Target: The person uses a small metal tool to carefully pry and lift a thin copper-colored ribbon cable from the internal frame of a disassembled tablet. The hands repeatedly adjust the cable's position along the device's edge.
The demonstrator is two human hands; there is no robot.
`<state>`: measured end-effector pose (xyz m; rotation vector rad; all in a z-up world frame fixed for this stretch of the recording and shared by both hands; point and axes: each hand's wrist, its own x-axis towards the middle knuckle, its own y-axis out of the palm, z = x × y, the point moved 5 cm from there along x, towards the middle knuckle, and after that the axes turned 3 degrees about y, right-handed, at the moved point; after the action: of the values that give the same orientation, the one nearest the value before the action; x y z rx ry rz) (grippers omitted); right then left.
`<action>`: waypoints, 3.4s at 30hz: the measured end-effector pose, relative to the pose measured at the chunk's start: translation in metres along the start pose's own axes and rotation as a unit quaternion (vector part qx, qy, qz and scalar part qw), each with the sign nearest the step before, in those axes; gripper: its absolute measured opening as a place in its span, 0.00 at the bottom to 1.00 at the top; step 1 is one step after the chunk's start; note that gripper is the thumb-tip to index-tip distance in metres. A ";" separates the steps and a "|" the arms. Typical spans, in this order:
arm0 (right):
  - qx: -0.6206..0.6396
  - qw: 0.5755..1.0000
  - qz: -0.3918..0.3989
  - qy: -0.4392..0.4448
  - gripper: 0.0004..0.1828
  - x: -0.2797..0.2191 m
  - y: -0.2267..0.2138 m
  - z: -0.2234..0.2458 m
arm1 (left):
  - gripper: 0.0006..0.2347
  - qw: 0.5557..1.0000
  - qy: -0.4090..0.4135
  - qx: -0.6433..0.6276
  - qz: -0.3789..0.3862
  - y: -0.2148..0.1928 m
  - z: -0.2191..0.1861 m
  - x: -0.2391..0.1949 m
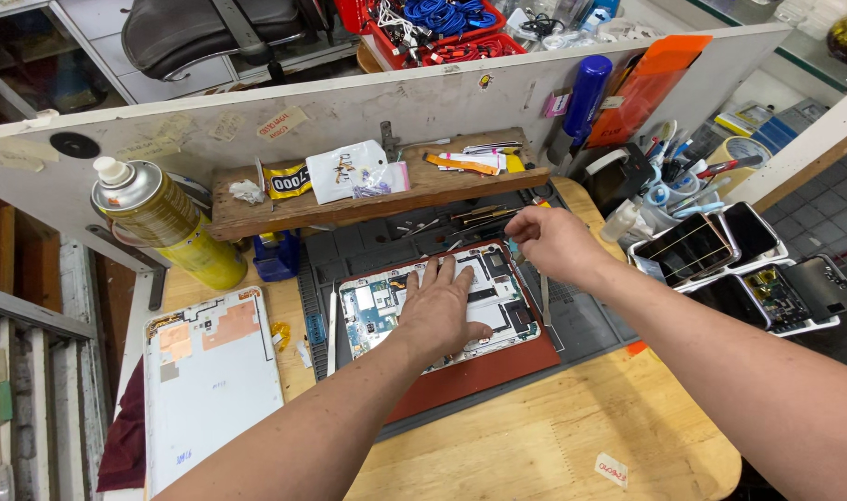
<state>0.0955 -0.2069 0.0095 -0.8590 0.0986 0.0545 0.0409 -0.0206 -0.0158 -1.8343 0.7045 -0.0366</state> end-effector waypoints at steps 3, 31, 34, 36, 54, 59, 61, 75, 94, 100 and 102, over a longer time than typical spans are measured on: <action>-0.047 0.999 0.006 0.020 0.14 -0.004 -0.002 -0.006 | 0.45 1.000 0.006 0.001 0.002 -0.002 -0.004 -0.001; 0.308 0.938 -0.049 0.155 0.13 -0.049 -0.020 -0.100 | 0.21 0.989 0.081 -0.032 -0.122 0.009 -0.057 0.091; 0.321 0.934 -0.044 0.148 0.13 -0.047 -0.020 -0.098 | 0.18 0.979 0.139 0.026 -0.147 0.010 -0.066 0.089; 0.323 0.934 -0.039 0.149 0.13 -0.047 -0.021 -0.096 | 0.15 0.976 0.147 0.067 -0.148 0.012 -0.071 0.090; 0.324 0.933 -0.025 0.153 0.10 -0.046 -0.016 -0.101 | 0.16 0.969 0.179 0.110 -0.128 0.012 -0.078 0.075; 0.332 0.931 -0.027 0.151 0.10 -0.045 -0.014 -0.102 | 0.21 0.974 0.166 0.121 -0.092 0.014 -0.076 0.078; 0.333 0.930 -0.027 0.152 0.10 -0.046 -0.014 -0.102 | 0.19 0.973 0.172 0.107 -0.110 0.014 -0.077 0.081; 0.321 0.931 -0.023 0.172 0.10 -0.055 -0.012 -0.091 | 0.17 0.988 0.113 0.006 -0.101 0.012 -0.060 0.094; 0.365 0.910 -0.057 0.189 0.11 -0.072 -0.014 -0.109 | 0.21 0.981 0.071 -0.112 -0.144 0.006 -0.011 0.099; 0.377 0.901 -0.055 0.209 0.15 -0.077 -0.011 -0.092 | 0.10 0.913 -0.122 -0.355 -0.157 -0.012 0.084 0.026; 0.398 0.890 -0.050 0.216 0.16 -0.079 -0.006 -0.082 | 0.10 0.895 -0.163 -0.380 -0.166 -0.010 0.108 -0.015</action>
<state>0.0121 -0.2738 -0.0306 -0.0345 0.4616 -0.2643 0.0718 0.0807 -0.0440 -2.6108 0.1457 0.3643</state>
